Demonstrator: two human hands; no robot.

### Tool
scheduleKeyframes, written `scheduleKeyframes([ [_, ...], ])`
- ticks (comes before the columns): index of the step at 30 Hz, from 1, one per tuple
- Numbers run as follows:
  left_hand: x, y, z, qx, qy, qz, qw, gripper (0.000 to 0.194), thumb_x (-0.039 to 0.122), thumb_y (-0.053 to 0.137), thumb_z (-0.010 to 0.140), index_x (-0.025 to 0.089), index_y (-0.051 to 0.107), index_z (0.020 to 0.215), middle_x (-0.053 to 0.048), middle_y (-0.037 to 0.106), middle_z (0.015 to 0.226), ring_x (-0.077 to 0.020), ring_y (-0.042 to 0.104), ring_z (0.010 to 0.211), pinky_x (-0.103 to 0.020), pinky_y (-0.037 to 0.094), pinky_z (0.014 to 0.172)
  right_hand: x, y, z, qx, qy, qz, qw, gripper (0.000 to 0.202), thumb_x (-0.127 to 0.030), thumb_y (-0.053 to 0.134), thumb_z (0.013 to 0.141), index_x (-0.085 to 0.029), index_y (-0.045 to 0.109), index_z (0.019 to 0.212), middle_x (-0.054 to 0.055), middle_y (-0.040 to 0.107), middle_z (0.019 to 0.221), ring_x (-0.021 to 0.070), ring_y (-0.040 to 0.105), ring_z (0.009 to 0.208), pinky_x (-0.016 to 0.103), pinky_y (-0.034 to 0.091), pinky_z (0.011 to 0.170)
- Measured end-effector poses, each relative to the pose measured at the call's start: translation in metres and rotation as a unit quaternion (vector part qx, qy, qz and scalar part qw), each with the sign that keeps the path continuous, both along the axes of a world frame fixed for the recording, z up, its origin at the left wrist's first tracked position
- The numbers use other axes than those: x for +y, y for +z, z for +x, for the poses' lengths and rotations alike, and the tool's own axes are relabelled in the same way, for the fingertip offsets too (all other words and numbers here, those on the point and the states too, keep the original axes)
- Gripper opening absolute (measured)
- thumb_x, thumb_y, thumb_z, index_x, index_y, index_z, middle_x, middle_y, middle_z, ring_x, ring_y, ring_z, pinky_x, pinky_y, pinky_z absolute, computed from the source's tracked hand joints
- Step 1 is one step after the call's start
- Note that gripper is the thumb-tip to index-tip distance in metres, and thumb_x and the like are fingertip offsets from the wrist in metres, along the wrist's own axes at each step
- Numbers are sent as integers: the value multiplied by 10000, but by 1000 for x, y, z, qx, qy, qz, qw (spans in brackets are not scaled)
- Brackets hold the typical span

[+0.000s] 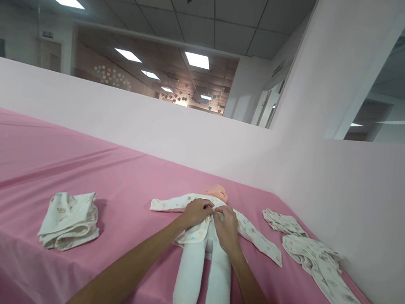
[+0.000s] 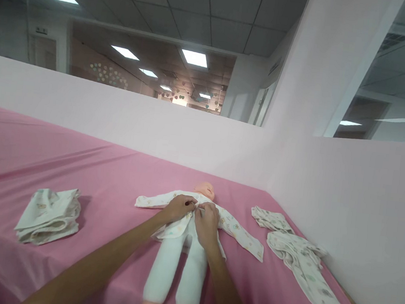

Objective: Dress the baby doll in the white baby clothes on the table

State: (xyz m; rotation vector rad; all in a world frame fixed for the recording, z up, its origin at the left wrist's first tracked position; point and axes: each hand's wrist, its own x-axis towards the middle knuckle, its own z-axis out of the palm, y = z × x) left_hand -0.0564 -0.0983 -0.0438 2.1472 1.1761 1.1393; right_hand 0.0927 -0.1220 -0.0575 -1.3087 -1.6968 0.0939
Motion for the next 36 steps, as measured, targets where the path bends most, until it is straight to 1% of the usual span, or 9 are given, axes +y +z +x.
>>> scheduleKeyframes([
  [4,1,0,1,11,12,3,1000,191,221,477,797,189,666,790,21,618,693,-159,543,681,-249,368,620,0,0,0,1,-7,-3,1000,209,-344,476,827,-215,640,820,90,664,1048,267,573,1024,406,409,897],
  [6,3,0,2,17,19,8,1000,183,201,489,792,193,671,811,11,635,739,-170,562,722,-262,391,663,1,0,0,1,-12,-6,1000,203,-339,477,824,-218,640,819,83,668,1036,265,574,1021,405,406,901],
  [9,6,-2,3,21,27,21,999,172,199,524,802,195,687,853,-27,644,893,-199,577,890,-295,421,795,2,-1,0,4,-23,-13,1000,201,-343,481,818,-219,640,814,83,673,1015,270,571,1017,415,399,910],
  [12,9,-3,3,20,34,26,999,165,221,552,825,199,700,893,-61,613,1056,-231,531,1067,-351,391,951,4,-2,-1,9,-47,-21,999,200,-364,507,798,-218,644,808,97,668,1025,298,552,1038,452,376,932],
  [16,12,-6,4,16,39,19,999,156,210,560,837,216,700,904,-59,582,1142,-244,491,1147,-420,319,1057,4,-3,-3,13,-66,-27,997,186,-370,526,781,-226,644,786,94,662,1065,320,530,1083,480,351,954],
  [23,16,-10,4,-8,37,8,999,178,211,527,867,215,691,936,-55,563,1168,-224,492,1158,-403,326,1075,3,-2,-6,13,-77,-22,997,175,-366,545,771,-234,659,786,89,662,1134,325,514,1145,474,332,970],
  [26,18,-12,3,-27,28,4,999,184,199,521,866,194,690,939,-66,564,1176,-213,502,1155,-359,365,1048,5,2,-8,7,-83,-22,996,170,-357,567,747,-221,660,785,98,656,1164,331,513,1152,459,338,952],
  [32,23,-17,0,-53,10,-10,998,214,146,490,863,174,689,938,-79,571,1197,-187,529,1139,-298,418,996,9,11,-15,-13,-82,-29,996,120,-320,590,686,-218,593,623,50,684,889,260,560,966,348,365,819],
  [36,22,-16,0,-58,11,-10,998,195,152,519,843,180,697,919,-75,606,1156,-197,536,1127,-300,425,986,9,11,-16,-16,-78,-29,996,130,-308,579,689,-214,562,600,37,680,859,239,557,946,317,353,783],
])
